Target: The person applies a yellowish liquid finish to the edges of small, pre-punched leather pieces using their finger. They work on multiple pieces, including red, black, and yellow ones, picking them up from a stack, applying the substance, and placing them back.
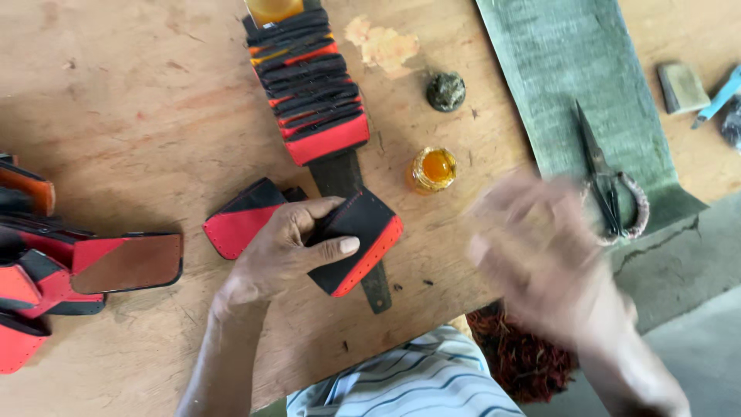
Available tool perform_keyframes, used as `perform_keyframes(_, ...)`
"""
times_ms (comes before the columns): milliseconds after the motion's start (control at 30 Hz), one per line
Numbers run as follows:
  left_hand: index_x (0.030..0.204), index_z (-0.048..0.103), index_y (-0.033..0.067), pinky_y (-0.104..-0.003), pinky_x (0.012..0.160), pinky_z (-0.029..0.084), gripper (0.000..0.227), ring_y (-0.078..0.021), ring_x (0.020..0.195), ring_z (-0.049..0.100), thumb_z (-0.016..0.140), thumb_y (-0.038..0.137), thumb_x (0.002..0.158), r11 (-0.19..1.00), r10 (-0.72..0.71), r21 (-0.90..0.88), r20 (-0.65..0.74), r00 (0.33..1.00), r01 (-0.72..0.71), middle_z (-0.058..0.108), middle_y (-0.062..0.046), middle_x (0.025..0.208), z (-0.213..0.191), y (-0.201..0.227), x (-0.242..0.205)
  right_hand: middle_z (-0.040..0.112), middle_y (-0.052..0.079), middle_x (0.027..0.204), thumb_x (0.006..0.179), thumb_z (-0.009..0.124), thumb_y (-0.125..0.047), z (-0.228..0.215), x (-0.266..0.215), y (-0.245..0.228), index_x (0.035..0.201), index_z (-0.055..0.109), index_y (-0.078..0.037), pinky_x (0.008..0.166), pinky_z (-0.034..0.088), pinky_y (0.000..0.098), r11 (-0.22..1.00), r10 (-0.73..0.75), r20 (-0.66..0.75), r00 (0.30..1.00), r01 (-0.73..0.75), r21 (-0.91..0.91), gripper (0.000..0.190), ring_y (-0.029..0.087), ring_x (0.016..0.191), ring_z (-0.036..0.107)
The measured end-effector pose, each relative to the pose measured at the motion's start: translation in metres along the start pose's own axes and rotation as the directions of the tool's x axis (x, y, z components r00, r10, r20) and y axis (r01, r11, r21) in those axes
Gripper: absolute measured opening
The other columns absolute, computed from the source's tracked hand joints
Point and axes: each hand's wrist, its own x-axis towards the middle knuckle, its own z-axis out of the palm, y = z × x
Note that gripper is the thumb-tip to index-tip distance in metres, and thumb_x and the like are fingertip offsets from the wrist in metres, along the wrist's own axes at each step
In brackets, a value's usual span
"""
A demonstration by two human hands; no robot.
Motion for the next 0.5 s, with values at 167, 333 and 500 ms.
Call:
perform_keyframes(167,0.127,0.07,-0.0019,-0.021,0.078,0.054,0.042,-0.0007,0.087,0.059,0.076,0.014,0.088,0.995,-0.025,0.099,0.01,1.0,0.023,0.071,0.005,0.1,-0.003,0.014,0.003,0.059,0.011,0.133,0.076,0.076,-0.02,-0.026,0.012,-0.066,0.12,0.068,-0.011,0.086,0.059,0.0435,0.918,-0.36,0.133,0.923,0.325,0.226,0.045,0.034,0.117,0.061)
perform_keyframes(333,0.13,0.067,-0.0017,-0.021,0.082,0.054,0.045,-0.0007,0.092,0.061,0.075,0.015,0.089,0.98,0.027,0.199,0.028,0.999,-0.032,0.073,0.004,0.104,-0.001,0.014,-0.004,0.058,0.011,0.135,0.074,0.074,-0.013,-0.022,0.041,-0.081,0.123,0.068,-0.014,0.089,0.058,0.0422,0.93,-0.341,0.104,0.934,0.319,0.184,0.049,0.033,0.12,0.058)
perform_keyframes(500,0.129,0.068,-0.001,-0.023,0.081,0.056,0.047,-0.0038,0.093,0.065,0.076,0.015,0.086,0.992,-0.033,0.127,0.037,0.999,0.028,0.074,0.002,0.105,-0.008,0.008,-0.005,0.056,0.012,0.136,0.073,0.073,-0.006,-0.027,0.069,-0.075,0.126,0.068,-0.018,0.093,0.056,0.0409,0.952,-0.278,0.058,0.959,0.267,0.149,0.054,0.032,0.122,0.056)
